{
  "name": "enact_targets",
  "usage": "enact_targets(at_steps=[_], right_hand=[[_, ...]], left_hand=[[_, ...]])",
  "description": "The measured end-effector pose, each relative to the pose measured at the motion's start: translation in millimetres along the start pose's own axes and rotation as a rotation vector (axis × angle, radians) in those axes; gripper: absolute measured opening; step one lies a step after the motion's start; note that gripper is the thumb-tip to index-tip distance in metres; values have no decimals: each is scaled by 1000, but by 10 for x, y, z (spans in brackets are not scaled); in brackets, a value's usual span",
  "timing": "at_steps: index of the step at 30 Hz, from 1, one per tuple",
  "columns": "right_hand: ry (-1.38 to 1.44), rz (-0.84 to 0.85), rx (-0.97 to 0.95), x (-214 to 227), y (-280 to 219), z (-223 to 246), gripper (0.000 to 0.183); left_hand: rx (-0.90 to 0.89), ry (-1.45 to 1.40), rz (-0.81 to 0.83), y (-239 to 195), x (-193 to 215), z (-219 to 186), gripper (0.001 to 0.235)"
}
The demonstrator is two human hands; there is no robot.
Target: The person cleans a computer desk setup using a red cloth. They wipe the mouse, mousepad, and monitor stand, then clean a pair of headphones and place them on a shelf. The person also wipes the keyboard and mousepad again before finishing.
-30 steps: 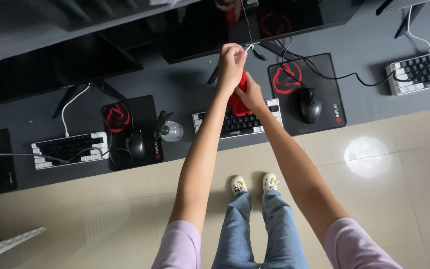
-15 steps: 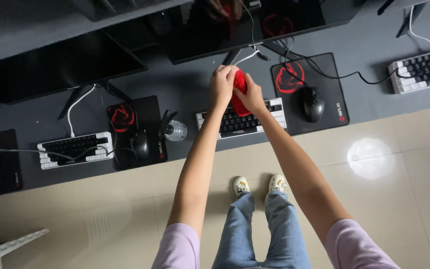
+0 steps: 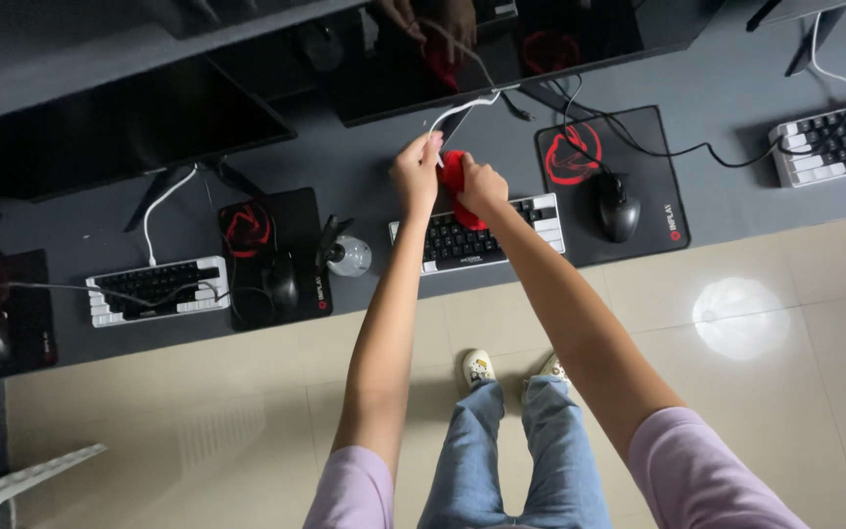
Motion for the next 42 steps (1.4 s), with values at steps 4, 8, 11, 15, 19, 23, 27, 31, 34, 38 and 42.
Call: enact_targets(at_steps=[4,8,11,15,19,23,27,31,34,38,42], right_hand=[[-25,-62,39,13,110,-176,69],[567,-112,59,445,-188,-647,54],[1393,89,-56,821,-642,-1097,47],[2197,304,8,1222,-1361,-1702,54],[2251,159,131,1588,-1978,-2201,54],[2425,74,-94,1444,-2357,-2956,56],[2347,30,-233,1247,-2454,-3524,59],[2307,149,-367,1541,-2382,-3470,63],[2179,253,-339,1674,-2260,-3435,67],[1984,200,-306,1625,-1971,-3467,65],[1197,123,-138,1553,-1890,-3257,47]], left_hand=[[97,22,28,-145,23,411,20],[-139,-123,83,-448,-4,158,32],[-87,32,175,-739,-183,-228,24],[-88,46,282,-1187,-864,-489,12],[21,1,447,-1665,-2013,-167,18],[-145,189,500,-1769,-2640,-614,78],[138,465,474,-1709,-2922,-928,106],[307,493,457,-1660,-3044,-739,108],[305,534,550,-1773,-3055,-516,103],[416,111,464,-1973,-2884,-607,104],[601,-509,284,-2360,-2694,-786,100]])
Point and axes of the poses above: each hand's wrist, its own y-axis towards the middle knuckle, its own x-axis out of the back of the hand, z = x × y, the point moved 3 cm from there along y, towards the middle knuckle, and after that the axes turned 9 degrees about -x, right-handed, at the moved point
